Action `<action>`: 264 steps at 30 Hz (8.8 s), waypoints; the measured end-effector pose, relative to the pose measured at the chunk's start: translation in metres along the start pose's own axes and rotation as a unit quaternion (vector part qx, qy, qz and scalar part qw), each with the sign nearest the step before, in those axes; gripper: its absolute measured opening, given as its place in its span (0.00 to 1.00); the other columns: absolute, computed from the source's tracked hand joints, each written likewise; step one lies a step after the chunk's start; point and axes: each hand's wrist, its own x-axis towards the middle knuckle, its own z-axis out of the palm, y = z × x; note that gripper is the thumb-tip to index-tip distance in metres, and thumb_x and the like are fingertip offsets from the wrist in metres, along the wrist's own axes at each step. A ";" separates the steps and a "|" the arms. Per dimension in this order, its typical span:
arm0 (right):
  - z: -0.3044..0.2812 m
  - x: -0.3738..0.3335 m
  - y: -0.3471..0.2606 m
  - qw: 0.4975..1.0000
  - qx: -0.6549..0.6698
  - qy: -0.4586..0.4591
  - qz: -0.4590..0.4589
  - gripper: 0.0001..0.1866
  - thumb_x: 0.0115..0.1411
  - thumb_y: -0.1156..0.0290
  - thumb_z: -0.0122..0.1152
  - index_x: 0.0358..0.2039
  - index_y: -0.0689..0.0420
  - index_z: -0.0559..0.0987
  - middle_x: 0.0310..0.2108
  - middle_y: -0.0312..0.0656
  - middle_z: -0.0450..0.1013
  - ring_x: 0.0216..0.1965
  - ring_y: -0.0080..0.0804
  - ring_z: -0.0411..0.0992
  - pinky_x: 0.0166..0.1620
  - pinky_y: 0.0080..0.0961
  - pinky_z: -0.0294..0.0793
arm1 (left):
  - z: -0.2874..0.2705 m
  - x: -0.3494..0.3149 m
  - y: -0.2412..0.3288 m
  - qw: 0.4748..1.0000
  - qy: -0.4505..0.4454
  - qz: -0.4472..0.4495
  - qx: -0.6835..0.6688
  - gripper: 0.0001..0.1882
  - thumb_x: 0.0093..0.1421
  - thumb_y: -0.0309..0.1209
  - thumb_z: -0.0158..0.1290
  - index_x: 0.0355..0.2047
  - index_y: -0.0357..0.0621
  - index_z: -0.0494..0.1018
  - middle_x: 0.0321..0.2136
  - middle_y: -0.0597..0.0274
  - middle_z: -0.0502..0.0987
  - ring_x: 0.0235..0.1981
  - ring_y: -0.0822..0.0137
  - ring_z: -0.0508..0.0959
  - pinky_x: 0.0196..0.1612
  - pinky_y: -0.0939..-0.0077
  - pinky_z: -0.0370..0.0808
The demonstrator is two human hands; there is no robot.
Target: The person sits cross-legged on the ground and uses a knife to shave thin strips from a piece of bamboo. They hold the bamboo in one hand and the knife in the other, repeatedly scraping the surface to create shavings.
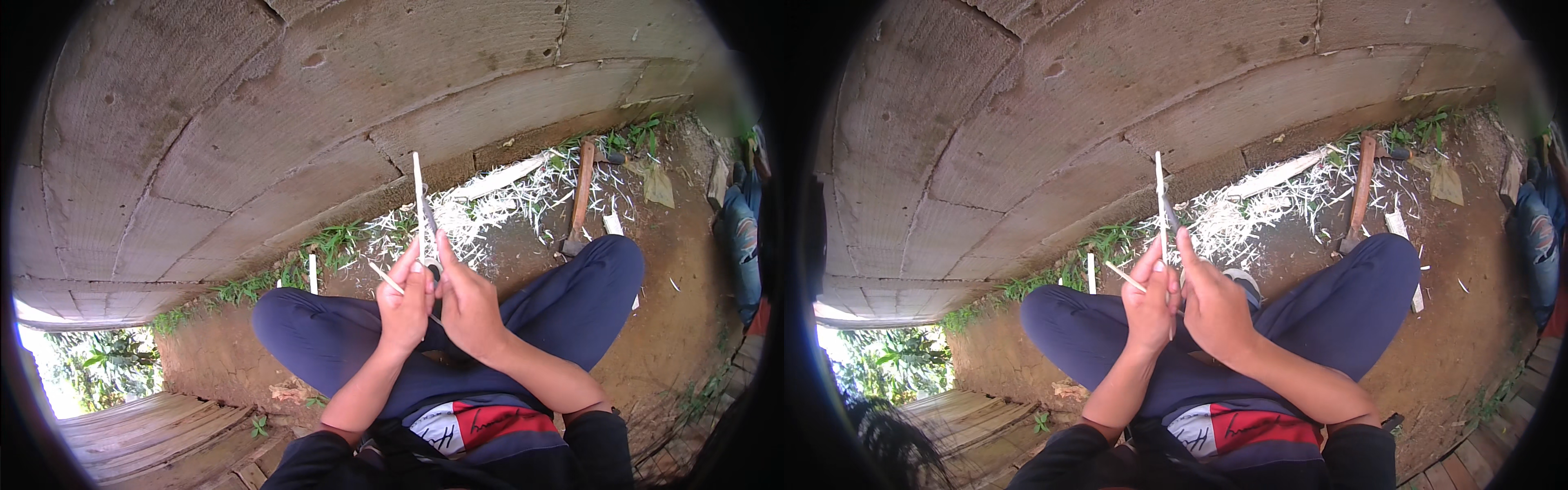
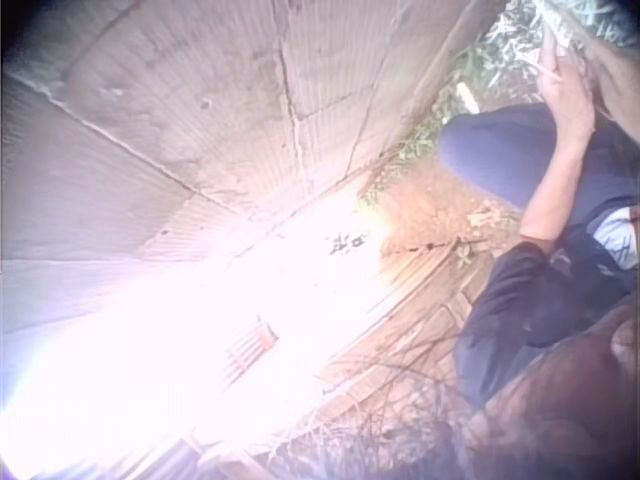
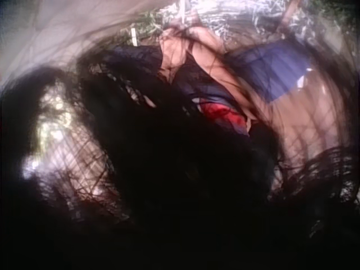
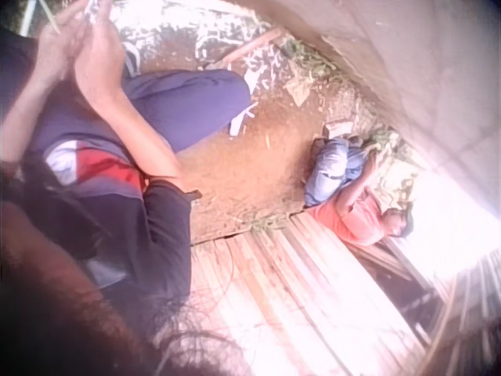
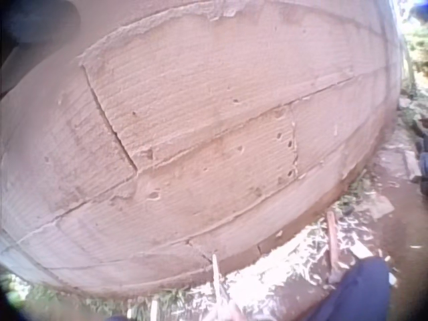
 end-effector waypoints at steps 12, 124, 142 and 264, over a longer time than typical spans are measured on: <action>0.008 -0.016 0.002 0.995 -0.056 -0.083 -0.009 0.34 0.52 0.80 0.48 0.62 0.53 0.58 0.25 0.45 0.69 0.23 0.43 0.71 0.29 0.36 0.72 | -0.013 0.018 0.007 0.996 0.029 0.009 -0.089 0.21 0.65 0.26 0.38 0.58 0.38 0.59 0.20 0.68 0.67 0.11 0.82 0.59 0.14 0.90 0.57; -0.085 0.028 0.009 0.878 0.415 0.185 0.149 0.28 0.54 0.78 0.57 0.53 0.62 0.57 0.31 0.36 0.67 0.16 0.11 0.60 0.15 0.08 0.62 | 0.004 -0.004 0.000 0.959 -0.188 0.079 0.197 0.13 0.56 0.20 0.52 0.43 0.35 0.74 0.27 0.68 0.73 0.26 0.83 0.68 0.29 0.89 0.66; -0.088 0.024 0.007 0.868 0.447 0.173 0.133 0.27 0.54 0.78 0.57 0.53 0.62 0.58 0.30 0.38 0.68 0.14 0.12 0.60 0.14 0.10 0.59 | 0.004 -0.003 -0.009 0.965 -0.198 0.068 0.160 0.13 0.60 0.25 0.48 0.45 0.36 0.71 0.20 0.65 0.72 0.13 0.82 0.64 0.16 0.89 0.59; 0.005 -0.027 -0.006 0.995 0.078 -0.065 0.007 0.33 0.56 0.84 0.45 0.63 0.50 0.54 0.39 0.50 0.72 0.34 0.39 0.74 0.36 0.31 0.73 | -0.012 0.013 0.007 0.987 -0.091 0.040 -0.125 0.21 0.66 0.27 0.37 0.60 0.42 0.57 0.21 0.70 0.63 0.11 0.83 0.57 0.15 0.90 0.56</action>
